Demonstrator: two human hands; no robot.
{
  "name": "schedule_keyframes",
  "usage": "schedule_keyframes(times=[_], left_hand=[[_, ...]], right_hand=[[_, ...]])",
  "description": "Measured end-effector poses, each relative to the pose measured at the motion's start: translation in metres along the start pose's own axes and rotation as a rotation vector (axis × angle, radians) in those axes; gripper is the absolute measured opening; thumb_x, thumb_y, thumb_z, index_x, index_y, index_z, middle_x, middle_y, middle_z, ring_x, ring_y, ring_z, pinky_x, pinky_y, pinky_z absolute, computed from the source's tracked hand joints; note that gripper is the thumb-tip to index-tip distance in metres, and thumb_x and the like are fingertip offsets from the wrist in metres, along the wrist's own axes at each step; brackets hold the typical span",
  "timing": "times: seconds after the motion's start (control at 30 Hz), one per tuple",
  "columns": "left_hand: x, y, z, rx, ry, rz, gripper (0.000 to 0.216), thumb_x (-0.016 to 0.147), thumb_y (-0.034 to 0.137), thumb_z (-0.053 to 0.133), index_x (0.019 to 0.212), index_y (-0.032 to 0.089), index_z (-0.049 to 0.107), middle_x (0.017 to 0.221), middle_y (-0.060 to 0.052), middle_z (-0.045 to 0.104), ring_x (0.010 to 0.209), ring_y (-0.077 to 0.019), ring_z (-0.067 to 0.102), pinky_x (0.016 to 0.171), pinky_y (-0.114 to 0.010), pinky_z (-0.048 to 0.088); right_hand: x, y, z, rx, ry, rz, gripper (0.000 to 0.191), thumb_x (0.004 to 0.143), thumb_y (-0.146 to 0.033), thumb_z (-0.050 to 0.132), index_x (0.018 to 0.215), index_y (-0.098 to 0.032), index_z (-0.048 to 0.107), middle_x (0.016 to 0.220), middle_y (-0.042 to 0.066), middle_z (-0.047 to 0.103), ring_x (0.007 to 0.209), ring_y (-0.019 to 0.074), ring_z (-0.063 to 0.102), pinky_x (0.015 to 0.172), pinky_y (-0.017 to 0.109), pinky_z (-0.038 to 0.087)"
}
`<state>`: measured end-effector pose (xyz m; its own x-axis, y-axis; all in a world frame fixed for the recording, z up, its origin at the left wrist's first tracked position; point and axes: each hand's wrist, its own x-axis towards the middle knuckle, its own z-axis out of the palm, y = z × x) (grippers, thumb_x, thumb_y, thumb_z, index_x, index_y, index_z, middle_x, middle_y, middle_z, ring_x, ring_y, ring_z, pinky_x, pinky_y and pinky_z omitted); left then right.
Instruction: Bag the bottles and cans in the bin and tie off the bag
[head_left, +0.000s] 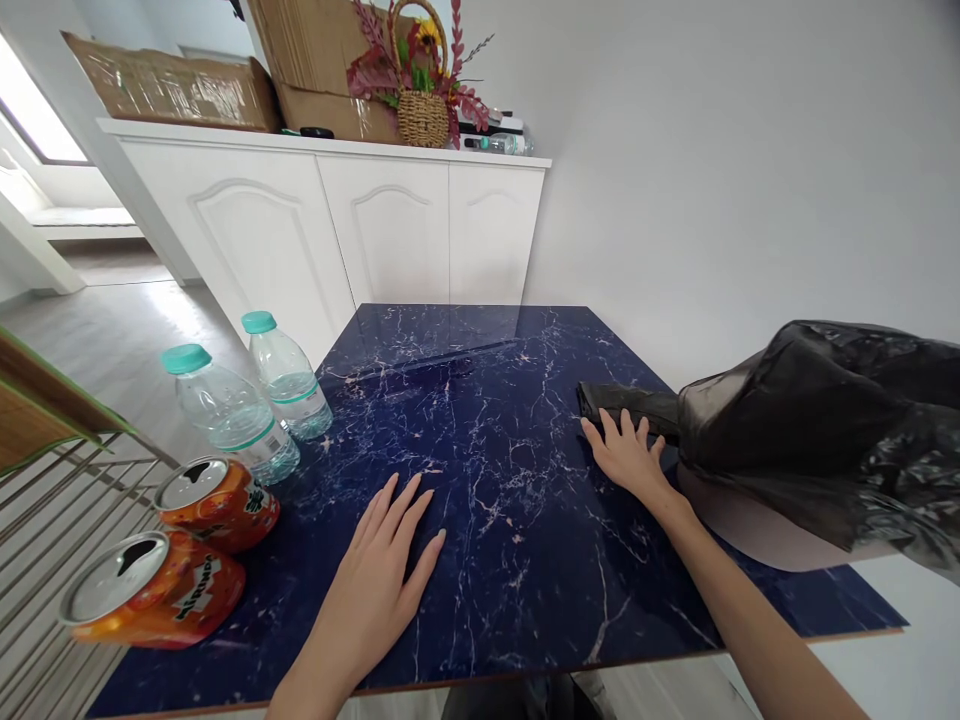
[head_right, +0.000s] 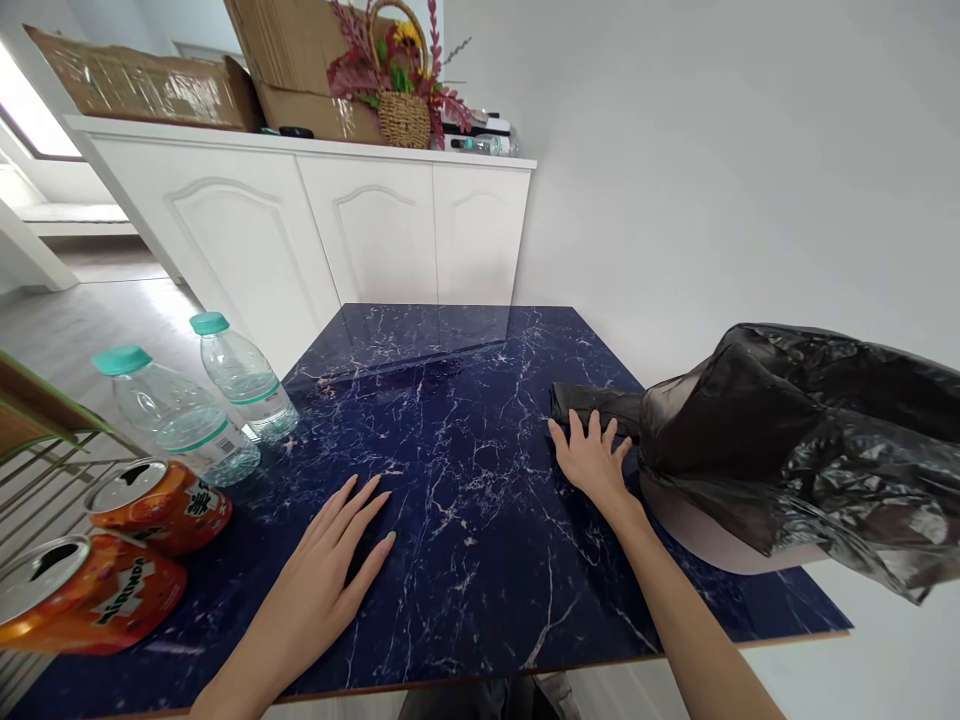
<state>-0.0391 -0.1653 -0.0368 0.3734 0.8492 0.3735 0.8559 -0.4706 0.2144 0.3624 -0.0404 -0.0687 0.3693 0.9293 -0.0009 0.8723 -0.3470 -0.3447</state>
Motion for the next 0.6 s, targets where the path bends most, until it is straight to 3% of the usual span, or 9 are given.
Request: schedule_keyframes(times=[0.13, 0.27, 0.37, 0.43, 0.5, 0.57, 0.6], left_hand=[[0.0, -0.001, 0.0, -0.007, 0.0, 0.0, 0.057, 0.111, 0.05, 0.05, 0.163, 0.03, 0.047, 0.172, -0.005, 0.047, 0.164, -0.0356, 0.033, 0.128, -0.061, 0.043], [0.0, -0.001, 0.001, -0.013, 0.006, -0.001, 0.056, 0.111, 0.05, 0.05, 0.163, 0.029, 0.048, 0.172, -0.005, 0.047, 0.164, -0.0352, 0.033, 0.129, -0.061, 0.041], [0.0, -0.002, 0.002, -0.004, 0.012, 0.002, 0.055, 0.111, 0.05, 0.05, 0.162, 0.028, 0.049, 0.171, -0.005, 0.048, 0.164, -0.0347, 0.033, 0.128, -0.061, 0.042], [-0.001, -0.002, 0.002, 0.001, 0.018, 0.008, 0.055, 0.111, 0.05, 0.05, 0.162, 0.028, 0.048, 0.171, -0.005, 0.048, 0.164, -0.0346, 0.034, 0.128, -0.061, 0.043], [-0.001, -0.002, 0.002, 0.003, 0.021, 0.013, 0.054, 0.111, 0.049, 0.05, 0.161, 0.028, 0.049, 0.171, -0.005, 0.049, 0.164, -0.0346, 0.035, 0.128, -0.061, 0.043], [-0.001, -0.002, 0.002, 0.008, 0.02, 0.015, 0.054, 0.111, 0.049, 0.051, 0.161, 0.028, 0.049, 0.171, -0.005, 0.049, 0.164, -0.0349, 0.035, 0.128, -0.061, 0.042], [-0.001, -0.002, 0.002, 0.01, 0.018, 0.015, 0.054, 0.111, 0.049, 0.051, 0.161, 0.028, 0.049, 0.171, -0.006, 0.048, 0.164, -0.0351, 0.035, 0.128, -0.061, 0.042]], right_hand=[[0.005, 0.003, -0.008, 0.034, 0.027, 0.019, 0.076, 0.106, -0.071, 0.024, 0.162, -0.024, 0.046, 0.177, 0.019, 0.027, 0.165, 0.0484, 0.015, 0.127, 0.076, 0.012], [0.019, -0.006, -0.017, 0.071, 0.102, 0.104, 0.068, 0.108, -0.062, 0.027, 0.152, -0.014, 0.049, 0.171, 0.027, 0.033, 0.163, 0.0495, 0.018, 0.126, 0.076, 0.015], [0.013, -0.014, -0.024, 0.107, 0.139, 0.096, 0.067, 0.108, -0.061, 0.029, 0.148, -0.01, 0.049, 0.171, 0.032, 0.029, 0.163, 0.0525, 0.016, 0.124, 0.076, 0.019], [-0.007, -0.019, -0.035, 0.13, 0.158, 0.017, 0.069, 0.107, -0.062, 0.031, 0.15, -0.01, 0.047, 0.175, 0.031, 0.022, 0.164, 0.0525, 0.011, 0.125, 0.075, 0.021], [-0.039, -0.024, -0.055, 0.15, 0.176, -0.117, 0.07, 0.105, -0.064, 0.036, 0.155, -0.016, 0.044, 0.179, 0.022, 0.021, 0.167, 0.0464, 0.008, 0.13, 0.068, 0.021], [-0.08, -0.028, -0.086, 0.172, 0.203, -0.282, 0.067, 0.103, -0.066, 0.037, 0.155, -0.025, 0.044, 0.179, 0.008, 0.028, 0.169, 0.0325, 0.015, 0.134, 0.051, 0.026], [-0.101, -0.029, -0.105, 0.19, 0.276, -0.403, 0.065, 0.102, -0.065, 0.036, 0.152, -0.025, 0.047, 0.175, 0.008, 0.037, 0.167, 0.0319, 0.022, 0.133, 0.051, 0.028]])
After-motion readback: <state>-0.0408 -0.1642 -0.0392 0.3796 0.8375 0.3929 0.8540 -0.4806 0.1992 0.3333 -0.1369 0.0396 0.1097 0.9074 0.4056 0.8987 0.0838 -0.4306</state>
